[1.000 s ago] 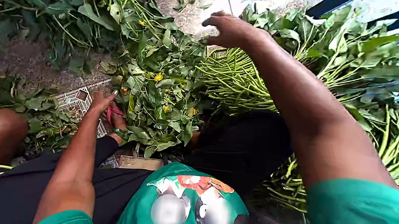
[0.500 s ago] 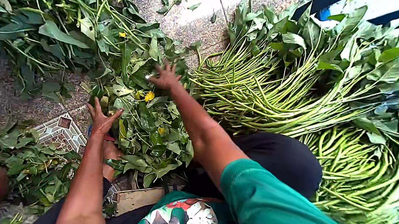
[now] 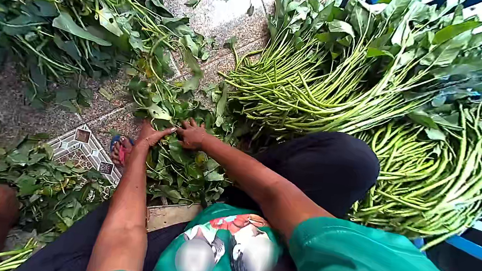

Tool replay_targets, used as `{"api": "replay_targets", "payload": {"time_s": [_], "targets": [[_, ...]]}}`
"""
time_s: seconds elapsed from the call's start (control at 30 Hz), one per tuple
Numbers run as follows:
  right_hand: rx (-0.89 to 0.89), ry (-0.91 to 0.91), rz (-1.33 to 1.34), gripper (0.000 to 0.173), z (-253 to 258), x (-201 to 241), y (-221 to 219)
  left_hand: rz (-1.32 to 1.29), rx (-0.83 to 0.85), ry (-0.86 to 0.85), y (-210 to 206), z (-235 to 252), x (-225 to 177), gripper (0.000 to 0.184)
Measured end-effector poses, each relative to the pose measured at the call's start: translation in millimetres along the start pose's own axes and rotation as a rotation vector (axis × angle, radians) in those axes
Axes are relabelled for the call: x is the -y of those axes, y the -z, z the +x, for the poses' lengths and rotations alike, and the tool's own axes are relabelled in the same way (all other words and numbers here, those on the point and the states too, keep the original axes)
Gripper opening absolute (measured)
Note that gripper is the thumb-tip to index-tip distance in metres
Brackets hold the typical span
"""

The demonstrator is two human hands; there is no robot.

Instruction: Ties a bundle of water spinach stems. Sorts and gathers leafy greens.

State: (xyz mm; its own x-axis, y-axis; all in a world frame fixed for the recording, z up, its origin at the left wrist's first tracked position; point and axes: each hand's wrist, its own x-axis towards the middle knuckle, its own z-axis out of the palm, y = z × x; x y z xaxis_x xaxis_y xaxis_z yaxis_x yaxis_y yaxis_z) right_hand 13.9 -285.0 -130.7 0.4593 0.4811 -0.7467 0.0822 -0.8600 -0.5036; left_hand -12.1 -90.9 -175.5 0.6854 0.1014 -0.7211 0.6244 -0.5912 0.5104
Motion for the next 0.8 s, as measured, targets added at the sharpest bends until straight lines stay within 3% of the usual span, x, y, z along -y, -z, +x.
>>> {"api": "replay_targets", "payload": {"time_s": [0.17, 0.3, 0.4, 0.47, 0.53, 0.67, 0.8], "targets": [[-0.050, -0.047, -0.046, 0.039, -48, 12, 20, 0.071, 0.004, -0.054, -2, 1, -3, 0.095], [-0.112, -0.157, -0.145, 0.033, -50, 17, 67, 0.141, -0.102, -0.117, -23, 6, 24, 0.095], [-0.418, -0.050, -0.188, 0.026, -1, 10, 110, 0.122, -0.091, -0.079, -18, -22, 8, 0.091], [-0.494, 0.056, -0.216, 0.038, 42, 8, 133, 0.126, -0.097, -0.060, -20, -38, -2, 0.087], [-0.450, 0.094, -0.279, 0.054, 83, 6, 143, 0.154, -0.105, -0.053, -31, -36, -1, 0.085], [-0.338, 0.109, -0.428, 0.061, 150, -4, 133, 0.274, -0.021, 0.021, -48, -36, -5, 0.082], [-0.259, 0.075, -0.414, 0.064, 168, -16, 134, 0.334, 0.019, 0.036, -50, -29, -3, 0.081]]}}
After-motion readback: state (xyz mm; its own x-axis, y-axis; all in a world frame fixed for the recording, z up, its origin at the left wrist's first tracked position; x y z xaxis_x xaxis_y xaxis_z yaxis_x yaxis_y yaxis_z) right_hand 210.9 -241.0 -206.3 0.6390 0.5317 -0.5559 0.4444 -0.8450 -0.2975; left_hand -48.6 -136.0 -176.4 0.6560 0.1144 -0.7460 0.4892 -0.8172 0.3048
